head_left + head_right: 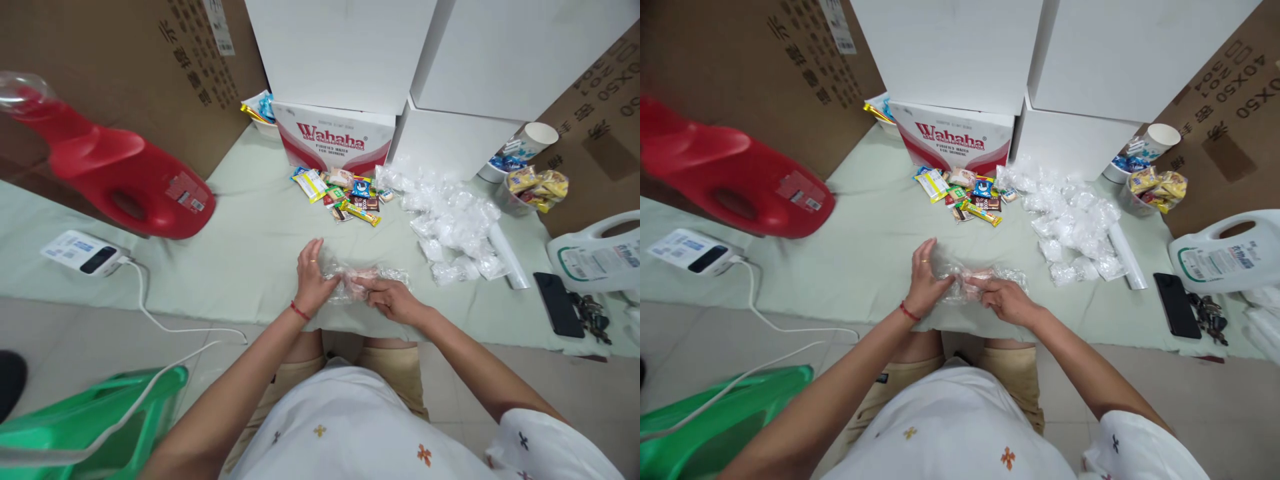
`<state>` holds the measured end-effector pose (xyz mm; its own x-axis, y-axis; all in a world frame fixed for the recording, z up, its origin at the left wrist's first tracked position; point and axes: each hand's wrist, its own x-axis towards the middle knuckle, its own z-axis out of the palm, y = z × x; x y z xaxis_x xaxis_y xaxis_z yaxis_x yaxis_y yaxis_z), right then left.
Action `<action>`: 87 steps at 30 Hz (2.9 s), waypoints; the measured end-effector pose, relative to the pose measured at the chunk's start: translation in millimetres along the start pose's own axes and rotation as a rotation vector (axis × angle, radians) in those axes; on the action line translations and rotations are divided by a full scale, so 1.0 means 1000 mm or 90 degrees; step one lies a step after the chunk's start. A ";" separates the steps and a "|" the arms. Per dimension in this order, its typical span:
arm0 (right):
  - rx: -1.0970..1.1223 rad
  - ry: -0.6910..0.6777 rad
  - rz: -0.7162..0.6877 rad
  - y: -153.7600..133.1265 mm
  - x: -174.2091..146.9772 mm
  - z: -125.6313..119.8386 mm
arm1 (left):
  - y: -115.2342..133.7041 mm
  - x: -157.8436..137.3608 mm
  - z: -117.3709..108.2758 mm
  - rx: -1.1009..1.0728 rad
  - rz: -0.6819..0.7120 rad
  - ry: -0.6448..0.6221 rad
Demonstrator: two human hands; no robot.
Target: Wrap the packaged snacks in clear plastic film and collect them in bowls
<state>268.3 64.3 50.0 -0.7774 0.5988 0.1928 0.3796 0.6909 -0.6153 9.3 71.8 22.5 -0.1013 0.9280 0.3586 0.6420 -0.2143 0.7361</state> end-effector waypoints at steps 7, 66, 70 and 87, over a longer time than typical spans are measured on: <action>0.080 0.016 0.027 0.003 0.001 -0.002 | -0.020 0.024 -0.031 -0.070 0.134 -0.217; -0.140 0.523 0.450 0.008 -0.049 0.019 | 0.062 -0.018 0.057 0.058 -0.180 -0.064; -0.181 0.424 0.456 0.015 -0.053 0.022 | 0.067 -0.021 0.057 0.105 -0.211 -0.127; 0.765 0.569 0.451 -0.024 -0.027 0.053 | 0.077 -0.056 0.078 0.127 0.213 -0.117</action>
<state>253.7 10.0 19.0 0.0460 0.9599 -0.2767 -0.3991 -0.2363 -0.8859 123.0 27.3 14.5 0.2630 0.8596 0.4380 0.7528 -0.4668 0.4641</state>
